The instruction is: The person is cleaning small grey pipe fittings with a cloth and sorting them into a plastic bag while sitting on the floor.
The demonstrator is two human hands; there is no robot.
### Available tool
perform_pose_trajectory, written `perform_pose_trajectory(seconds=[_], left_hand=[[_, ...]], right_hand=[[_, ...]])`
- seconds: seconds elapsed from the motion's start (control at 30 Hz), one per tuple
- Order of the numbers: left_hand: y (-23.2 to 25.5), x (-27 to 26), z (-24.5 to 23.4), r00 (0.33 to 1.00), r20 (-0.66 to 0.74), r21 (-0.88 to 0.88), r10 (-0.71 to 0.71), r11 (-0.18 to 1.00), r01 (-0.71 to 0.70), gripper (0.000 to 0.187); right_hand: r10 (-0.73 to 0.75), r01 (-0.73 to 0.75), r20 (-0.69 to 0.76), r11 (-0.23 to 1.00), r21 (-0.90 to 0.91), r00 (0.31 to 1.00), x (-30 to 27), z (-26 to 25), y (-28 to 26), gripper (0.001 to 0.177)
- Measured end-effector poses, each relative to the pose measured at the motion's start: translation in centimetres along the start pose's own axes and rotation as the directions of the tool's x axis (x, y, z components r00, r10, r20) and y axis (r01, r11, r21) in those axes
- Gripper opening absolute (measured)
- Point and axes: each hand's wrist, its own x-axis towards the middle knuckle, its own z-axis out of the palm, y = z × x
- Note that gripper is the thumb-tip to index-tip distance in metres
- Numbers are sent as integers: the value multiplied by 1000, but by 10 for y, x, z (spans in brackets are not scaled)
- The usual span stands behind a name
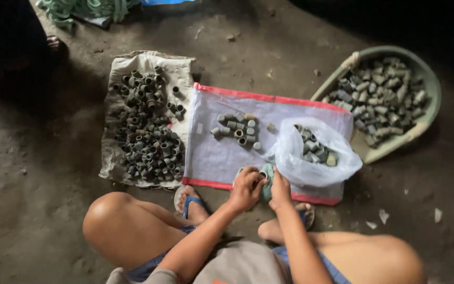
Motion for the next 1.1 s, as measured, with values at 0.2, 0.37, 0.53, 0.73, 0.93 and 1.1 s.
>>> perform_pose_trajectory(seconds=[0.2,0.37,0.53,0.73,0.93,1.1], left_hand=[[30,10,-26,993,7,-311,-120,943,116,6],[62,18,-44,982,24,-149,189,972,-183,9],[33,2,-14,966,59,-437,-251,864,251,13],[44,10,-37,795,216,-715,-567,462,524,17],[26,5,-45,688,382,-534,-617,460,710,50],[17,7,-52,650,427,-460,-629,468,755,48]], right_hand=[[204,-562,561,573,596,802,-18,-6,-29,41],[227,-551,567,665,504,792,-68,-18,-79,49],[222,-345,314,840,418,923,-92,-10,-80,60],[-96,58,132,963,263,987,-90,-27,-89,52],[-348,403,388,913,-67,854,-96,-15,-70,20],[-317,534,578,807,-252,752,-102,-30,-77,43]])
